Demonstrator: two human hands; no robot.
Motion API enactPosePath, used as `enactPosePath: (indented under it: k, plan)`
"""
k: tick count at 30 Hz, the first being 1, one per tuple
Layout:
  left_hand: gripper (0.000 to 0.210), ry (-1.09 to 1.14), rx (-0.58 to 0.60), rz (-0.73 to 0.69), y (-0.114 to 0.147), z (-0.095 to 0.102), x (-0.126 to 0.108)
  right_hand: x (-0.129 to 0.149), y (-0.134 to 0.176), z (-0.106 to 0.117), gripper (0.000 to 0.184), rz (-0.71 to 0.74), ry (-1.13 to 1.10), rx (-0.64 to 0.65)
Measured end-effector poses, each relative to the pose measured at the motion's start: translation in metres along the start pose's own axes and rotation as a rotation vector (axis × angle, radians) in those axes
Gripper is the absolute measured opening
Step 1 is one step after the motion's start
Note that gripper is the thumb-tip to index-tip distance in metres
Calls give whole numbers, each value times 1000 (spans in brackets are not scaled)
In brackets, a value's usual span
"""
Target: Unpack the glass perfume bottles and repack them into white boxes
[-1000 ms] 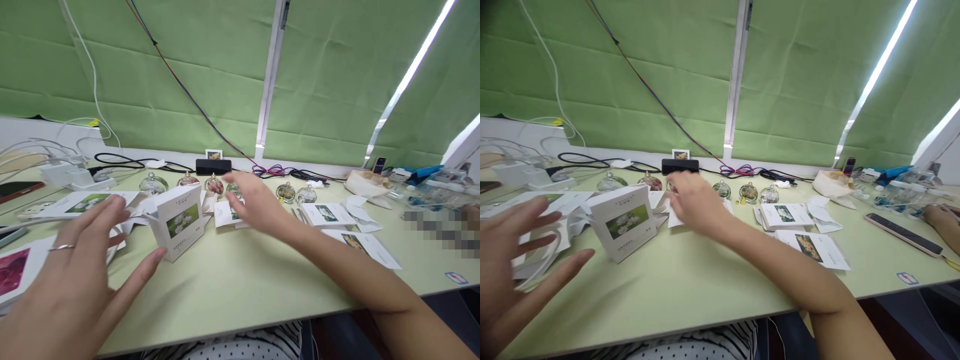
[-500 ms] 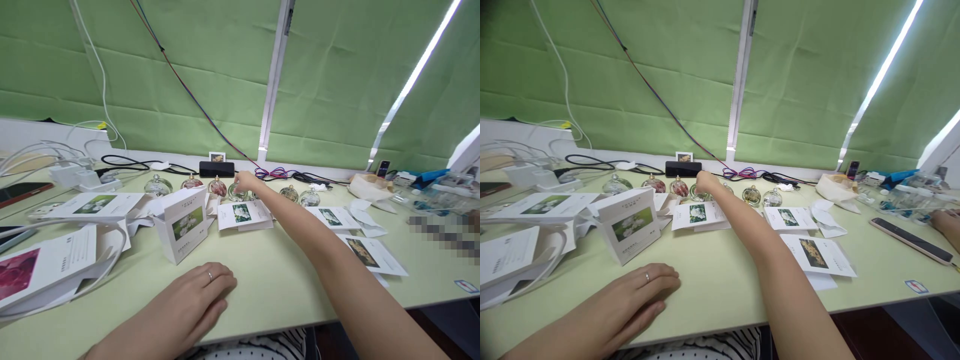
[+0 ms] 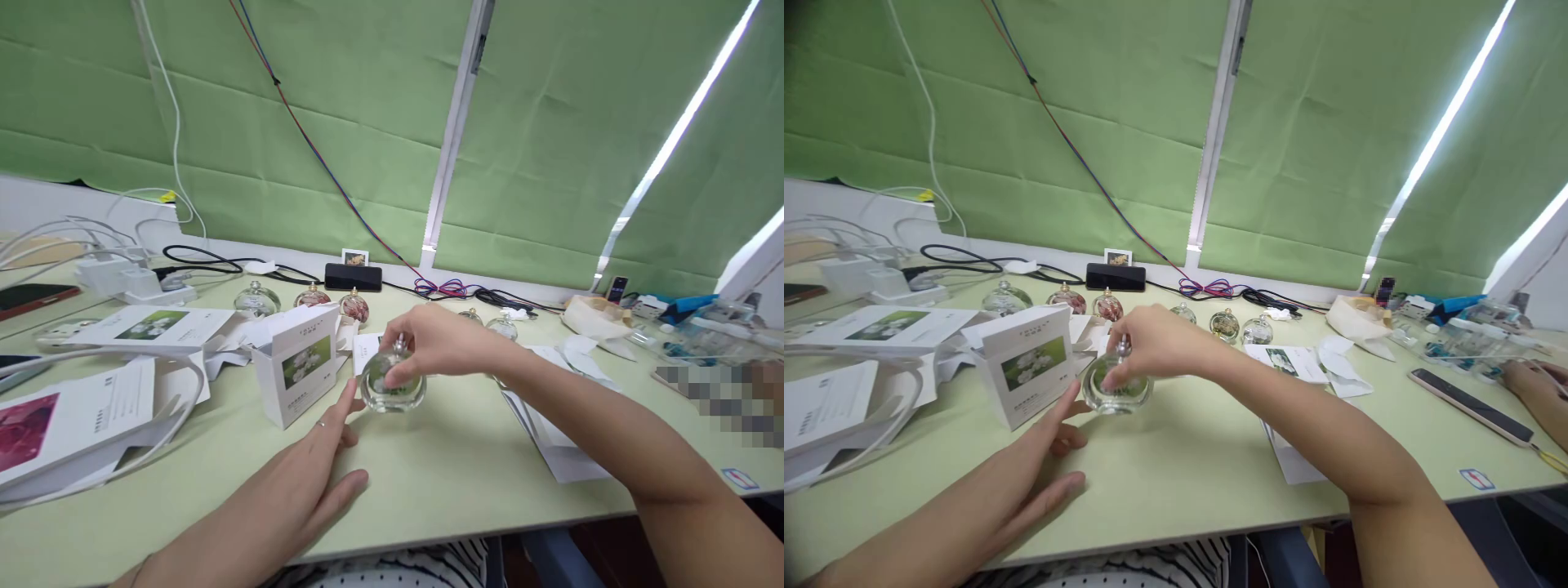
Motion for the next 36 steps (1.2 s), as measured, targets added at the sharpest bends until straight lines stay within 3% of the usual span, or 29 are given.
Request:
enactPosePath:
  k: [5, 14, 19, 22, 25, 29, 33, 36]
  plan:
    - [72, -58, -36, 15, -3, 1, 4, -2, -7, -30, 35, 74, 23, 6]
    - [66, -145, -6, -15, -2, -6, 13, -16, -14, -45, 35, 40, 18, 55]
    - [65, -133, -14, -6, 0, -5, 13, -19, -8, -29, 54, 58, -40, 119]
    - [66, -139, -25, -7, 0, -5, 13, -31, -20, -2, 45, 25, -2, -16]
    - [67, -138, -39, -11, 0, -5, 13, -47, -47, 11, 33, -29, 242, -114]
    - [67, -152, -42, -18, 0, -6, 14, -68, -87, -2, 28, -199, 503, 59]
    - [66, -160, -24, -12, 1, -7, 16, -77, -108, -11, 35, -293, 532, 153]
    - [66, -163, -24, -5, 1, -7, 16, -82, -118, -16, 41, -287, 541, 218]
Point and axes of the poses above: each hand's wrist, its own y-axis away from the middle knuckle, its own z-axis out of the back of the hand, x = y × z, the point moved 5 cm from there along -y, towards the middle knuckle, and after that the axes turned 3 degrees about x, right-handed, at the moved point
